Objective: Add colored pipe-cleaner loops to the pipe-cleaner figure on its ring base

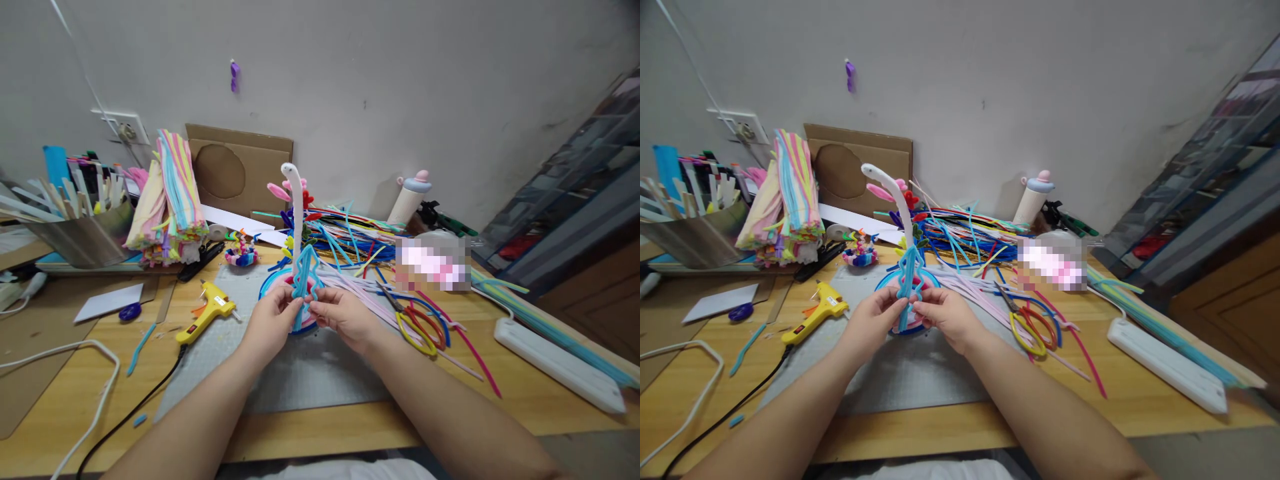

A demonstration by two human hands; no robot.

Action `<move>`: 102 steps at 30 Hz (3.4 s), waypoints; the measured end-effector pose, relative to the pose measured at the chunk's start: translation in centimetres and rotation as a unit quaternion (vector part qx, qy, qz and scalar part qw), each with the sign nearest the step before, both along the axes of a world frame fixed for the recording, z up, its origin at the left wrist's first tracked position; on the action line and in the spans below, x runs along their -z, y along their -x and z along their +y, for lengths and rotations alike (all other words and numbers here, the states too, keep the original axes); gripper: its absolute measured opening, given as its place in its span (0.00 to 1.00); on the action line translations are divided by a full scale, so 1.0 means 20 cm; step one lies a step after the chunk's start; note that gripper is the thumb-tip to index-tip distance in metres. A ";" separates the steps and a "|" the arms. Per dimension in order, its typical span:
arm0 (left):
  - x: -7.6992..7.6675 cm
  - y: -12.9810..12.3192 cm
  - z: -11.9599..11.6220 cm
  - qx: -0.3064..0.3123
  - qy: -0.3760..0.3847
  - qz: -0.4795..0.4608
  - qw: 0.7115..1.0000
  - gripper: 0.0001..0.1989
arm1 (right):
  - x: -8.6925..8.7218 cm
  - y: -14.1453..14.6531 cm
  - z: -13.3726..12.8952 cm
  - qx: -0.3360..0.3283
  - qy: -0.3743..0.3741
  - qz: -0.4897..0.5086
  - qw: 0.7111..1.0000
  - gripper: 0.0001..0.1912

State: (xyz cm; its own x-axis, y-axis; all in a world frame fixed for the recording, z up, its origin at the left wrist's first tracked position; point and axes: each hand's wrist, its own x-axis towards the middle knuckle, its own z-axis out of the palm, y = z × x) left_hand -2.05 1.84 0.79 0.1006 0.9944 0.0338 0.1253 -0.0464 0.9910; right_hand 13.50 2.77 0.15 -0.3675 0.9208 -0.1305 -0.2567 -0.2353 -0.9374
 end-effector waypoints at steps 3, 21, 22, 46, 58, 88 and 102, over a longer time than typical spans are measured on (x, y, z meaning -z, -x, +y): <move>0.01 -0.01 0.00 0.013 0.030 -0.023 0.999 0.11 | 0.01 0.01 -0.01 0.019 -0.003 0.003 1.000 0.14; 0.03 -0.03 0.00 -0.012 0.150 -0.202 0.968 0.17 | 0.05 0.06 -0.02 0.081 -0.077 -0.022 0.993 0.14; 0.03 -0.03 0.00 -0.015 0.147 -0.204 0.968 0.16 | 0.05 0.06 -0.02 0.088 -0.079 -0.018 0.993 0.14; -0.07 0.10 0.06 -0.118 0.028 -0.177 0.977 0.16 | 0.07 0.05 -0.02 0.093 -0.209 -0.206 0.952 0.11; -0.08 0.16 0.10 -0.125 0.030 -0.192 0.973 0.18 | 0.03 0.00 0.01 0.063 -0.342 -0.338 0.875 0.08; 0.01 0.20 0.15 -0.089 0.024 -0.127 0.988 0.17 | 0.00 -0.08 0.08 0.061 -0.262 -0.292 0.918 0.12; -0.01 0.09 0.09 -0.018 0.037 -0.204 0.978 0.18 | 0.02 0.01 0.00 0.119 -0.230 -0.225 0.939 0.15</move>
